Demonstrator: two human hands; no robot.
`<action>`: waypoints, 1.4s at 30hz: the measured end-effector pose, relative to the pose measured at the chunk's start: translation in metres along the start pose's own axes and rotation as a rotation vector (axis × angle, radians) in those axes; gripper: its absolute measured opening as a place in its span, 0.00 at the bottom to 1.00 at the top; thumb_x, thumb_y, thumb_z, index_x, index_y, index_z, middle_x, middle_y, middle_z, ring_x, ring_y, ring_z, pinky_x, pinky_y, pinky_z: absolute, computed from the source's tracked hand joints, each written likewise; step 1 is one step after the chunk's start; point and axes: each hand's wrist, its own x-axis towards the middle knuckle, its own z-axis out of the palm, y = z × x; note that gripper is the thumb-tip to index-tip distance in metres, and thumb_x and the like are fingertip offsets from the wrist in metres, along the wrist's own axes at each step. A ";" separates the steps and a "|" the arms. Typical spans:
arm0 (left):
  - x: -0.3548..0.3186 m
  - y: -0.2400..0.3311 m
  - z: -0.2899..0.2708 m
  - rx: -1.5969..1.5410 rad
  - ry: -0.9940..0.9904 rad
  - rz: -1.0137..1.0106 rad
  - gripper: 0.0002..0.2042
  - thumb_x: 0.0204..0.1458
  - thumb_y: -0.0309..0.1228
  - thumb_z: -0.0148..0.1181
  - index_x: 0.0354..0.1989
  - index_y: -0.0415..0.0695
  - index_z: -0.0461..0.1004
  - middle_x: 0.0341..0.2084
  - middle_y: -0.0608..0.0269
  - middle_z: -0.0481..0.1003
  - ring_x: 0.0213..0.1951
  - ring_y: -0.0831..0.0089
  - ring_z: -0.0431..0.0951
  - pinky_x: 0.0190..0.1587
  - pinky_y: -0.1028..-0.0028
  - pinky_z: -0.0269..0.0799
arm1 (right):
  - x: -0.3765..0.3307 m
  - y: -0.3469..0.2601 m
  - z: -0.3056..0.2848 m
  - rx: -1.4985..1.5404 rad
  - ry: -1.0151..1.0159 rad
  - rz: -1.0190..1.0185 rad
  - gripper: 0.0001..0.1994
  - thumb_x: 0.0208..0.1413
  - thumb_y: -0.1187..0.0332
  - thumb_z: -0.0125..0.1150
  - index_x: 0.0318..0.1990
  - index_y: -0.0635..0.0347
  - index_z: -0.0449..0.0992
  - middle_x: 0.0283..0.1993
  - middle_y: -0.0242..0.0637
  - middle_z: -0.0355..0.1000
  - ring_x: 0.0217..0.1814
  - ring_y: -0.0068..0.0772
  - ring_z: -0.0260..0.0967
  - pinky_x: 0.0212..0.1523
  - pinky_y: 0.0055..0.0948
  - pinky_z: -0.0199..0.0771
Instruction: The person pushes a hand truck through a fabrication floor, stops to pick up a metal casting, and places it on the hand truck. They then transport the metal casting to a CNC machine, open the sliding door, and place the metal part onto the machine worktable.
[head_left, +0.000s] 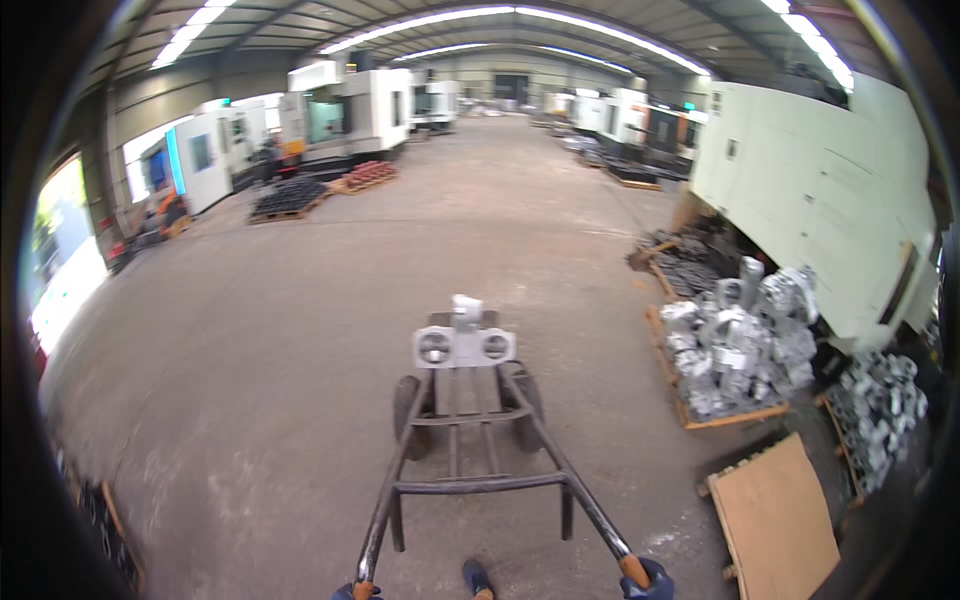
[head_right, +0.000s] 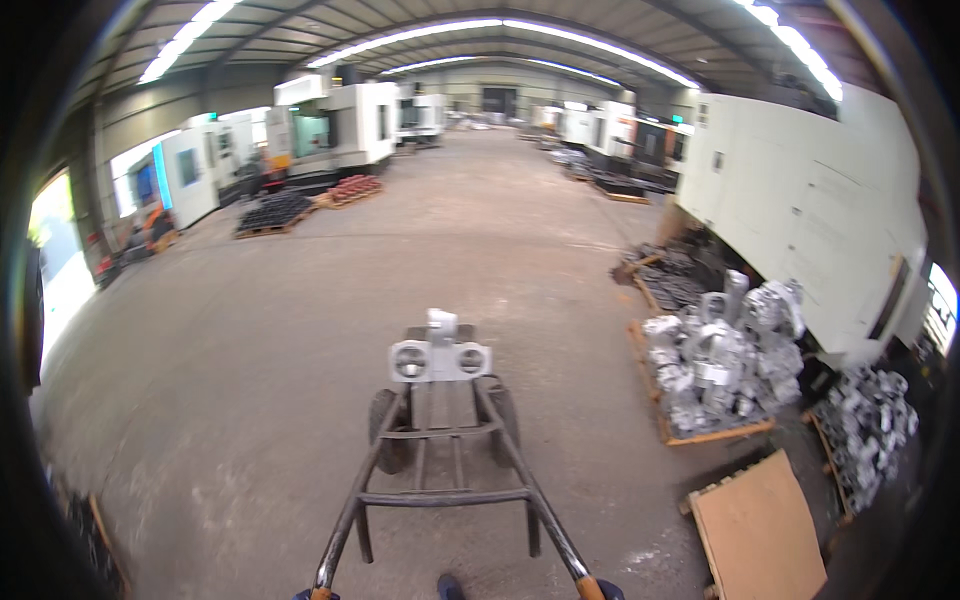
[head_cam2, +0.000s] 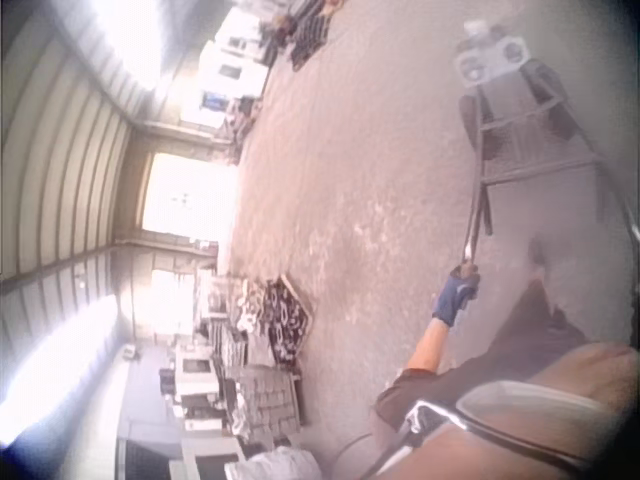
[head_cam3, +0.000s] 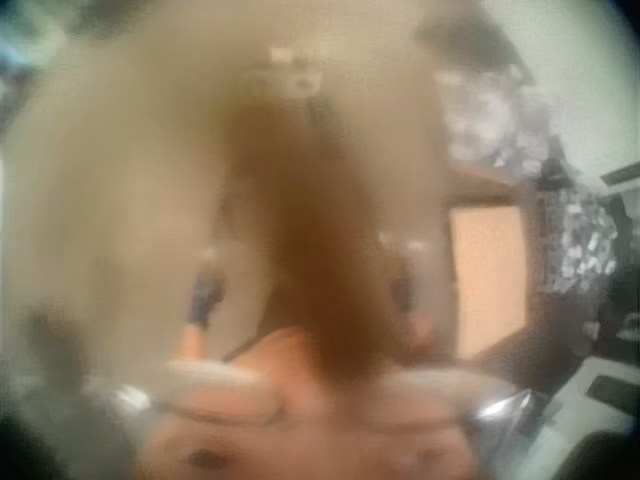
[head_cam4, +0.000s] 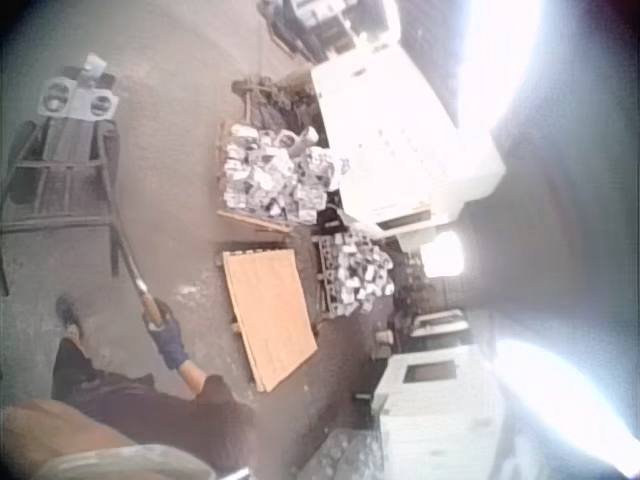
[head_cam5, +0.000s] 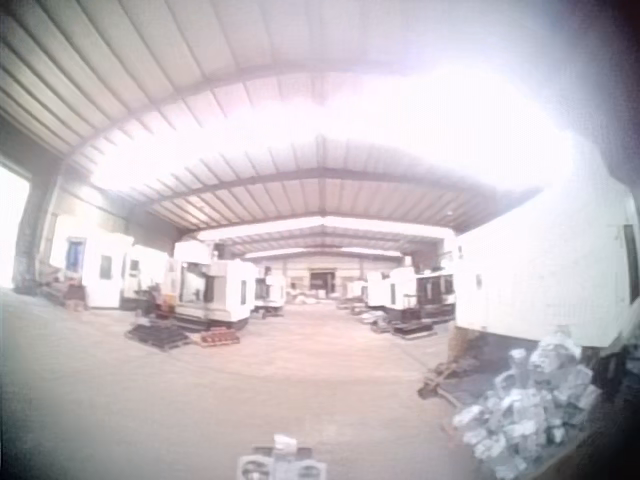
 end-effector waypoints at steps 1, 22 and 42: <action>0.042 -0.018 0.024 -0.208 -0.027 -0.090 0.14 0.55 0.26 0.51 0.49 0.37 0.72 0.36 0.52 0.76 0.35 0.64 0.75 0.39 0.65 0.73 | 0.029 -0.007 0.014 -0.013 0.023 0.000 0.21 0.54 0.61 0.66 0.54 0.56 0.72 0.41 0.44 0.77 0.38 0.42 0.76 0.35 0.36 0.76; 0.646 -0.315 0.281 -1.047 -0.445 -1.016 0.32 0.50 0.44 0.58 0.63 0.47 0.61 0.47 0.45 0.75 0.49 0.49 0.76 0.49 0.56 0.71 | 0.663 -0.237 0.257 0.090 -0.113 0.076 0.19 0.57 0.62 0.62 0.56 0.52 0.71 0.38 0.38 0.75 0.27 0.32 0.71 0.25 0.29 0.70; 1.144 -0.559 0.655 -0.860 -0.243 -0.542 0.22 0.62 0.25 0.46 0.65 0.38 0.57 0.52 0.51 0.72 0.46 0.62 0.74 0.50 0.67 0.71 | 1.209 -0.433 0.502 0.450 0.211 0.239 0.22 0.48 0.71 0.66 0.53 0.65 0.72 0.32 0.39 0.75 0.18 0.23 0.69 0.15 0.22 0.66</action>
